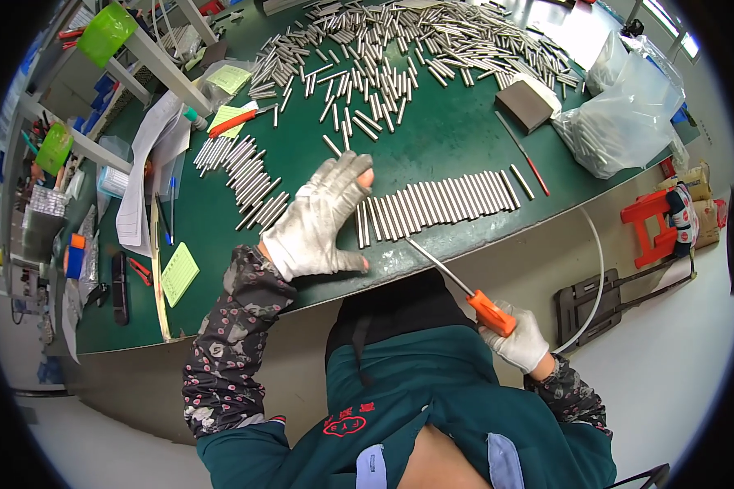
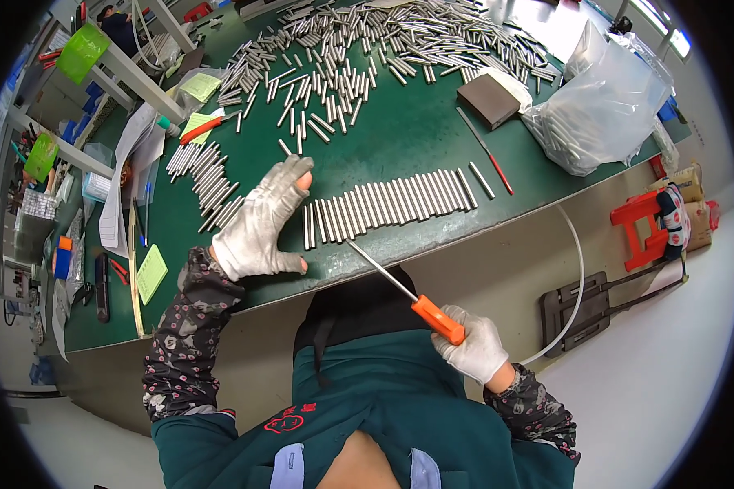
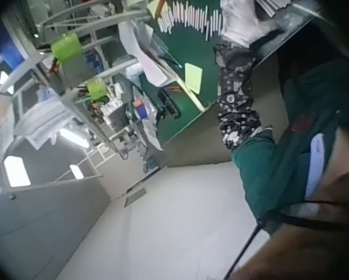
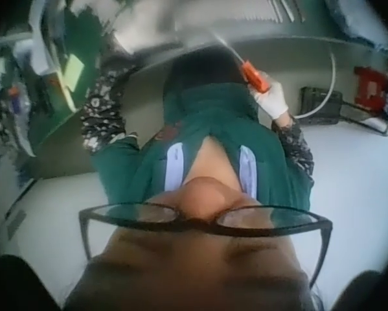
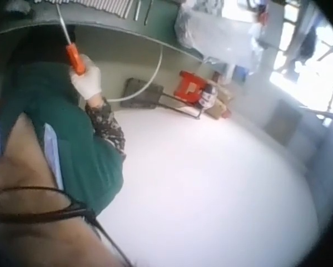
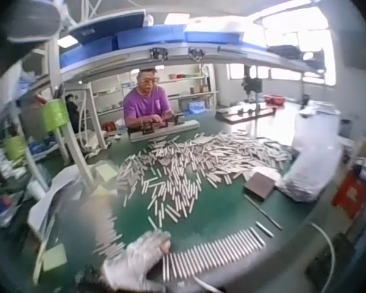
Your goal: Inspecting, counting, and organizing small metal pins on a workbench, then using a compressed air gun to clean them.
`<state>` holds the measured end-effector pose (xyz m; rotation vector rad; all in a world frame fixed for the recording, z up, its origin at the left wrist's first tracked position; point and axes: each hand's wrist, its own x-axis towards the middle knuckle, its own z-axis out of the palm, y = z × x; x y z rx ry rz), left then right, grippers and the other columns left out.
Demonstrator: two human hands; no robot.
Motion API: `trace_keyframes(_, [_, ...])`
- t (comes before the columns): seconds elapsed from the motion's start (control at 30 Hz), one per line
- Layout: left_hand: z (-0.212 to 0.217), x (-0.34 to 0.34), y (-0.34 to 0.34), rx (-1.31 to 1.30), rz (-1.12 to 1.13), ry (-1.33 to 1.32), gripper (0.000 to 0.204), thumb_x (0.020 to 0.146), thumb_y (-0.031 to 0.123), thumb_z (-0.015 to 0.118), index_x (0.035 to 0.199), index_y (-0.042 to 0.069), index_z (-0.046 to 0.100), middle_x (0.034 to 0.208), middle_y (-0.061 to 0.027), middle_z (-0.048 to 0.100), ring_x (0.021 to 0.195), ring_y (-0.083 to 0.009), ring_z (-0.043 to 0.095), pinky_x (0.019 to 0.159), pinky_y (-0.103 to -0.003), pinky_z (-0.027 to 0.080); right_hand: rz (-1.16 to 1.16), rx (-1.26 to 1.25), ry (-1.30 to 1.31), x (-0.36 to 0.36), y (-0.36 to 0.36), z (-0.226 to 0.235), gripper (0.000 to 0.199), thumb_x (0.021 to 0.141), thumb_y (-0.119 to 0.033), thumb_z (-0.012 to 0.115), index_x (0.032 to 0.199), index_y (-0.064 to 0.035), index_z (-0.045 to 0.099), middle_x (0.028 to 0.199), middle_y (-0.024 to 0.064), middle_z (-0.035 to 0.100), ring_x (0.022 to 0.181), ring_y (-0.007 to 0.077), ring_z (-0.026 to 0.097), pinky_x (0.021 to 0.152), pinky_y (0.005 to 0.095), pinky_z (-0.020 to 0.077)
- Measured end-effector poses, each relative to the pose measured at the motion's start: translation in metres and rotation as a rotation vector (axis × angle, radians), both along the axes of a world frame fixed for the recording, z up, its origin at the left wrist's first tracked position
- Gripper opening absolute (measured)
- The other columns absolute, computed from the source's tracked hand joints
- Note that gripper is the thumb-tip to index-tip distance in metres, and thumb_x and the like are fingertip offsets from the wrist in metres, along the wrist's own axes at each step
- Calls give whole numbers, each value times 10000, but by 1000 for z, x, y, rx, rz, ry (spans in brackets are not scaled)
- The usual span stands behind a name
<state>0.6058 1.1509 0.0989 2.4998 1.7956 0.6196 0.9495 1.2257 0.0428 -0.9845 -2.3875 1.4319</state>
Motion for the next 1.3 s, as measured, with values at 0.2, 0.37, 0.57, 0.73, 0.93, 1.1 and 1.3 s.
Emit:
trace_keyframes(0.2, [-5,13,-13,-250,136,234,868,687,502,620,1310,-13,305,1366,-174,305,1302,-314,239,1073,-467,145,149,33,-27,-13,-10,8,229,703,-147,630,900,-36,591,736,161,593,683,329,592,627,349,483])
trace_keyframes(0.37, [-10,15,-13,-211,160,194,809,724,329,625,1354,27,216,1368,-185,295,1286,-352,258,1069,-485,135,71,52,-64,-18,-10,13,205,708,-157,622,890,-67,591,703,145,589,658,331,584,613,359,480])
trace_keyframes(0.57, [-7,18,-13,-171,181,195,696,727,335,629,1272,1,354,1343,-163,344,1281,-319,281,1057,-491,173,103,30,-73,-12,-9,6,210,705,-138,619,895,-53,591,711,149,584,663,333,581,612,350,475])
trace_keyframes(0.73, [-9,19,-8,-201,187,231,731,732,400,610,1285,6,338,1350,-168,331,1285,-328,267,1059,-490,170,-82,-21,46,-2,0,-3,225,696,-115,627,888,-4,589,730,164,591,662,328,588,628,327,478])
trace_keyframes(0.93, [-4,40,27,-110,105,108,794,729,519,560,1302,16,340,1378,-168,291,1303,-329,226,1067,-476,148,-60,53,73,6,0,-4,210,701,-118,627,873,-2,598,730,153,595,661,319,591,639,323,481])
trace_keyframes(1.1, [-3,56,44,-184,58,269,799,719,579,529,1259,7,388,1348,-167,333,1273,-335,283,1052,-491,184,-70,3,-77,14,1,-1,222,713,-127,626,901,-9,604,776,155,606,667,314,601,638,321,483])
trace_keyframes(1.3, [-3,55,51,-170,51,273,785,752,627,442,1227,3,404,1325,-179,360,1258,-348,300,1044,-501,190,-64,27,-22,26,10,-8,255,713,-121,632,942,-13,600,818,146,618,681,281,623,646,307,481])
